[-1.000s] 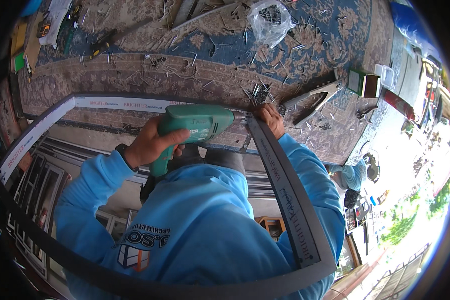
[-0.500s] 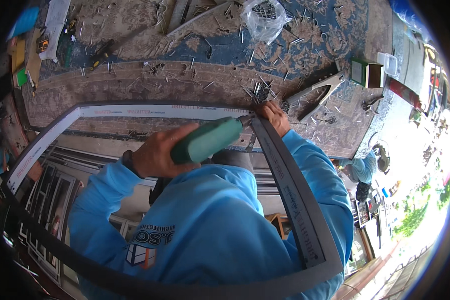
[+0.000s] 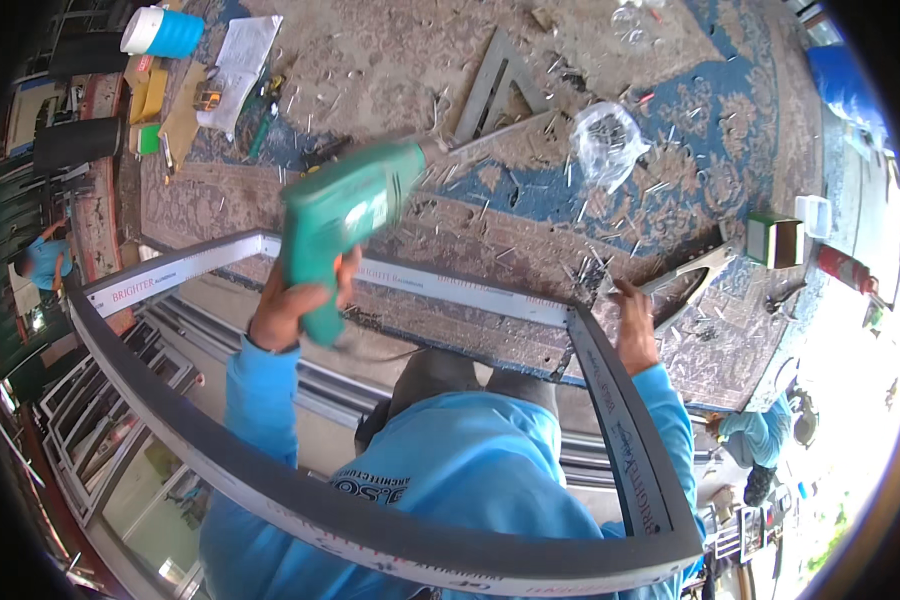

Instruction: Assembling aluminum frames using a power drill and a hand riveter to secure corners and components.

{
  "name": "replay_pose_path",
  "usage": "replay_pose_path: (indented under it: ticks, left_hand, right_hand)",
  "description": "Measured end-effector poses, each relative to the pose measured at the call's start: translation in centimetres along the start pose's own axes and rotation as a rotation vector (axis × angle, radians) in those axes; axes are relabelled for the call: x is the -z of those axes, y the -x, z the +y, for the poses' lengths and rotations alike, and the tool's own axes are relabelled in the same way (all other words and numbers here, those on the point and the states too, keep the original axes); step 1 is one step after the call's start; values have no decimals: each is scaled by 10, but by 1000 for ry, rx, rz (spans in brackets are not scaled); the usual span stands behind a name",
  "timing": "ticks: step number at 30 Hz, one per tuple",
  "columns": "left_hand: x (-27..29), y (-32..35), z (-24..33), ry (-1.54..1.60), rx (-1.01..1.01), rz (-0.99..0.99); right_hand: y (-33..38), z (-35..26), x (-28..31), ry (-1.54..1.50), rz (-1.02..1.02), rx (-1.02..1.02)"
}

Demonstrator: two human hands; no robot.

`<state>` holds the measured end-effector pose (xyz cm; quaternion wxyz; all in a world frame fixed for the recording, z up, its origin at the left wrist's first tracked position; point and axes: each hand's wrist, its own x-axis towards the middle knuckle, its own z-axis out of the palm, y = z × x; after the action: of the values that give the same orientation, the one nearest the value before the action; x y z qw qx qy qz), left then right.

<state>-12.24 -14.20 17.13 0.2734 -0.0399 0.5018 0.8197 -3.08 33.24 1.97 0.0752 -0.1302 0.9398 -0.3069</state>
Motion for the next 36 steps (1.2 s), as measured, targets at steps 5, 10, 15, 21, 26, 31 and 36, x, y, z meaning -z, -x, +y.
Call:
replay_pose_path:
  ticks: [5,10,15,21,26,31,36]
  left_hand:
    - [48,-128,-44,-1640,-349,344]
    - [82,-180,-57,-1779,-309,419]
    - [31,-135,-52,-1481,-628,219]
    - [-91,-146,-73,-656,-278,-63]
    - [-71,-110,-50,-377,-322,80]
    - [-47,-57,-40,-431,-276,221]
    - [-65,-61,-55,-608,-333,307]
  right_hand:
    - [-4,47,34,-164,474,-784]
    - [-18,129,-7,117,409,-830]
    - [-36,80,25,-646,617,-955]
    - [-97,-79,104,-1134,24,-265]
    - [-165,-80,63,-720,-73,-137]
    - [-214,-47,-53,-194,-6,77]
    - [-232,-54,-91,14,-21,80]
